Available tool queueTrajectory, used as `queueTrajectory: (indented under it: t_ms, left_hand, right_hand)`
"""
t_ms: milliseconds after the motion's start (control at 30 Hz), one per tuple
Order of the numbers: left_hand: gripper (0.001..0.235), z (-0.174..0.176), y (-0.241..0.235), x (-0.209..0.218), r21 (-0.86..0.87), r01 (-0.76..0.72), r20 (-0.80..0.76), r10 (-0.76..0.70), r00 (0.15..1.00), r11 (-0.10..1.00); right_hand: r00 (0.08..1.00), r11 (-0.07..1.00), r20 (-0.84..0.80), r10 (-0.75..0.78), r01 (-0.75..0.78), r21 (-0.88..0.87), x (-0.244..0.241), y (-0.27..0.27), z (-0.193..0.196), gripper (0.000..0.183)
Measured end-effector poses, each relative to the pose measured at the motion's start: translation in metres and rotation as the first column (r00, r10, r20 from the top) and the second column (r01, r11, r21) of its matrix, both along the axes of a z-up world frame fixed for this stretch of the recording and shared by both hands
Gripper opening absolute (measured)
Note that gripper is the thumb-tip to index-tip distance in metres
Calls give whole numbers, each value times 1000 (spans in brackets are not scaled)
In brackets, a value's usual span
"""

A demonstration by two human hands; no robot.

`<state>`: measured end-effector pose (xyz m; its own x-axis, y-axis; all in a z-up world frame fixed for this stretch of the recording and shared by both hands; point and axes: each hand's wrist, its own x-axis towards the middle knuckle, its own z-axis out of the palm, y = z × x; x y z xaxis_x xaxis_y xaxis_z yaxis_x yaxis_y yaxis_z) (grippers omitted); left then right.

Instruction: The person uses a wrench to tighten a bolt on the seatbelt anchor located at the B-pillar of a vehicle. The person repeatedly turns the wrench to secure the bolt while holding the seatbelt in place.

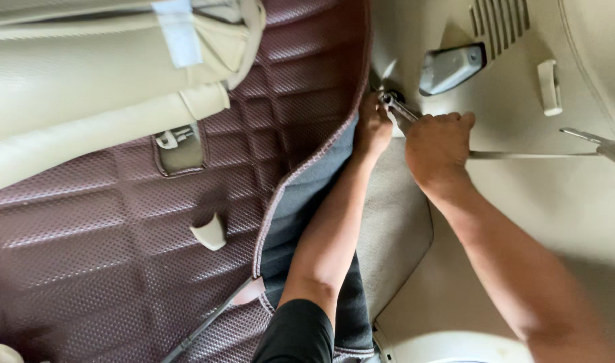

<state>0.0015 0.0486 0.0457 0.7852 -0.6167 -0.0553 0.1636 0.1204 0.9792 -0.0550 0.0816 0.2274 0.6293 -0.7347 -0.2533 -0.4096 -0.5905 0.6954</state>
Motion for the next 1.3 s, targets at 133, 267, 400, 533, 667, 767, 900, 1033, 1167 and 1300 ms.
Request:
queueTrajectory:
  t_ms: [133,267,400,533,667,767,900,1033,1167,1300]
  left_hand:
    - [47,32,26,6,-34,92,-227,-97,969,995]
    - [36,50,51,10,-126,179,-106,-192,976,976]
    - [25,45,46,-2,-94,316,124,-303,945,944]
    - [27,24,20,-4,63,151,-101,-144,984,987]
    - [52,0,2,-7,-267,-318,225,380,897,910]
    - [47,-9,2,-15,-339,-214,76,253,964,916]
    - [23,6,2,4,-27,41,-204,-46,978,999]
    - [21,18,24,2,-6,-16,52,17,999,1000]
    - [68,31,41,-3,229,-26,524,-101,846,973]
    - [72,38,46,4,287,31,566,-196,801,957]
  right_hand:
    - [985,962,48,-164,149,230,22,-11,50,23]
    - [984,954,-100,-149,170,248,55,-29,65,25]
    - [973,929,-69,-220,231,289,49,-30,35,25]
    - [928,956,324,-184,92,278,11,-2,8,24]
    - [824,964,513,-242,145,221,-24,3,-16,30]
    - [769,952,598,-226,43,305,-43,-11,-18,33]
    - [809,931,503,-305,142,336,-29,-25,12,28]
    - [828,945,485,-283,155,288,-15,-12,41,26]
    - [874,977,460,-158,71,201,-16,-19,47,28]
    - [840,927,405,-361,277,252,-38,-18,-10,40]
